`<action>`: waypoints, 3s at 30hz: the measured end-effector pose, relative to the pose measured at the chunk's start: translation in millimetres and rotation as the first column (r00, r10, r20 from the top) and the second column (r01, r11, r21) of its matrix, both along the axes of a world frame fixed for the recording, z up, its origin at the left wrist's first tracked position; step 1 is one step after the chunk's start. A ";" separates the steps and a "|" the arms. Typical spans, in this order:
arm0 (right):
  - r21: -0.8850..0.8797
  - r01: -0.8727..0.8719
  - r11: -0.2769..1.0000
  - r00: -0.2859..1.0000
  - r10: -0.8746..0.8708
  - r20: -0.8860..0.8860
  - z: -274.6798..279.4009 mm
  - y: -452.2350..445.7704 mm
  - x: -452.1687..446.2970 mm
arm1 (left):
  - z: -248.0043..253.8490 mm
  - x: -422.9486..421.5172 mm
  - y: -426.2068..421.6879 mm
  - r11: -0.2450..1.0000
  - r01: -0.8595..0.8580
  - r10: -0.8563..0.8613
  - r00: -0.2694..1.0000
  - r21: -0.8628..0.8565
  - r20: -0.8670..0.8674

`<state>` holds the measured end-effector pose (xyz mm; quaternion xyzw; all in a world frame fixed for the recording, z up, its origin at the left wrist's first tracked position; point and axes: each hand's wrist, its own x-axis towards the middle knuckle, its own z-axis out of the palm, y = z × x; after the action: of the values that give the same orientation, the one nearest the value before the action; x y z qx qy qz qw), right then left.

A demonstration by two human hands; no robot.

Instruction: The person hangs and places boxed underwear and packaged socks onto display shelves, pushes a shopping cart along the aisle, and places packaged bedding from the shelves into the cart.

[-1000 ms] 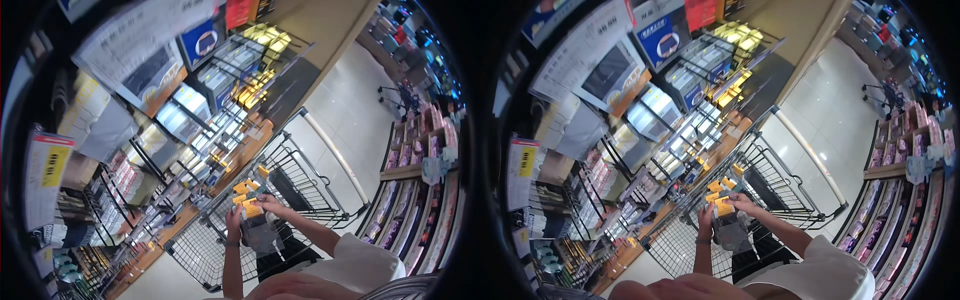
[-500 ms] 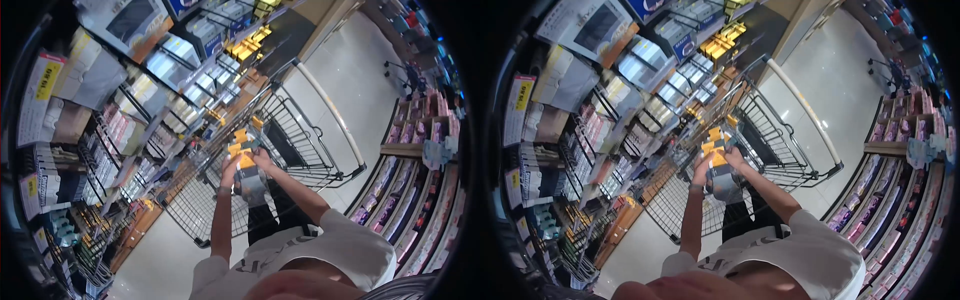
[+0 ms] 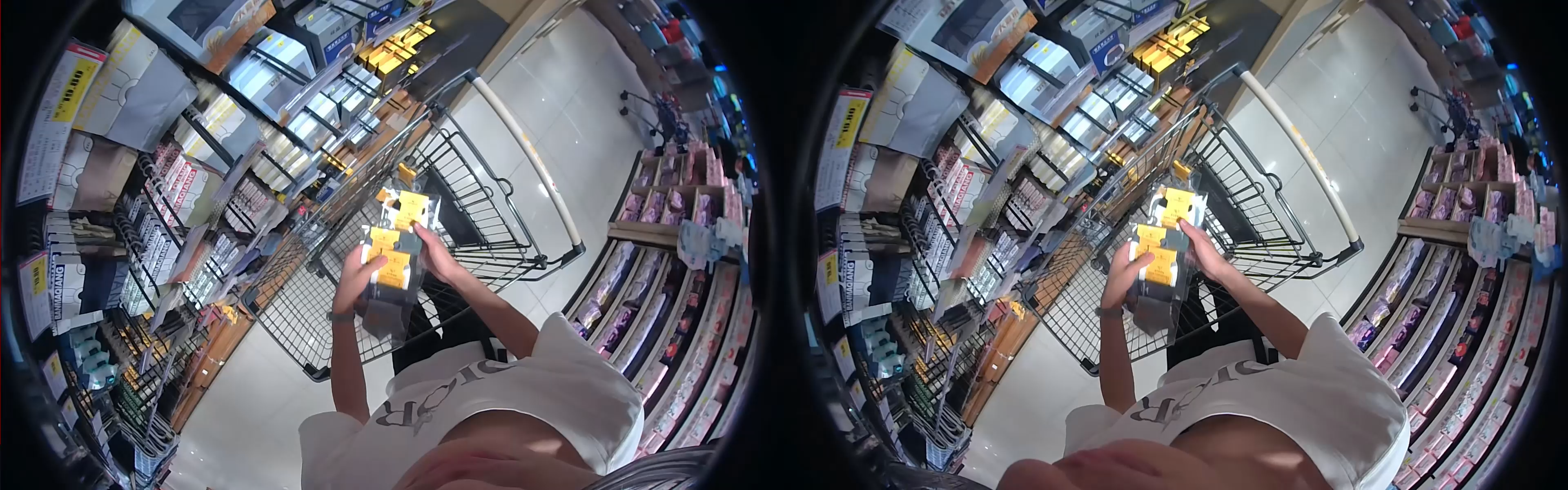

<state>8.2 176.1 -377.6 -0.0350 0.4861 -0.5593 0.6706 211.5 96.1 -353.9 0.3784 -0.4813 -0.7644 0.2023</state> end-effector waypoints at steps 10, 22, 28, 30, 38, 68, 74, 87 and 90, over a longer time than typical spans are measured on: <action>-0.130 -0.153 0.980 0.868 0.070 -0.491 158.8 72.1 -25.6 | 143.7 -11.9 100.7 0.930 -0.360 0.366 0.928 0.079 -0.076; -0.347 -0.503 0.792 0.761 0.215 -0.612 343.3 126.3 -75.2 | 301.3 -81.7 185.2 0.685 -0.728 0.715 0.672 0.006 -0.193; -0.440 -0.473 0.763 0.840 0.240 -0.487 361.5 134.1 -51.8 | 341.4 -53.4 222.8 0.565 -0.825 0.804 0.547 0.011 -0.236; -0.488 -0.474 0.733 0.858 0.261 -0.442 369.0 135.2 -32.7 | 347.3 -32.5 239.4 0.515 -0.854 0.827 0.519 -0.079 -0.216; -0.505 -0.647 0.571 0.762 0.457 -0.459 379.3 144.9 86.3 | 343.2 83.1 307.2 0.326 -0.917 0.914 0.368 -0.231 -0.172; -0.679 -0.428 0.597 0.899 0.202 -0.389 369.5 246.0 508.9 | 299.7 457.6 483.0 -0.162 -0.987 0.867 -0.134 -0.019 -0.480; -0.758 -0.470 0.452 0.702 0.712 -0.011 380.3 219.2 580.0 | 276.5 579.9 475.8 -0.206 -0.974 0.906 -0.155 -0.091 -0.393; -0.589 -0.792 0.162 0.579 0.506 -0.639 296.2 206.0 798.6 | 267.5 720.9 406.2 0.015 -0.999 0.955 0.029 -0.048 -0.294; -0.468 -0.882 0.051 0.436 0.461 -0.773 300.0 194.4 826.3 | 261.1 748.4 391.4 0.007 -0.999 0.961 -0.008 0.052 -0.277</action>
<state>834.5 370.5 -77.6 -0.7085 0.1906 -0.2919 0.6136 959.9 487.5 -92.8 0.4956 -0.1093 -0.3990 0.7637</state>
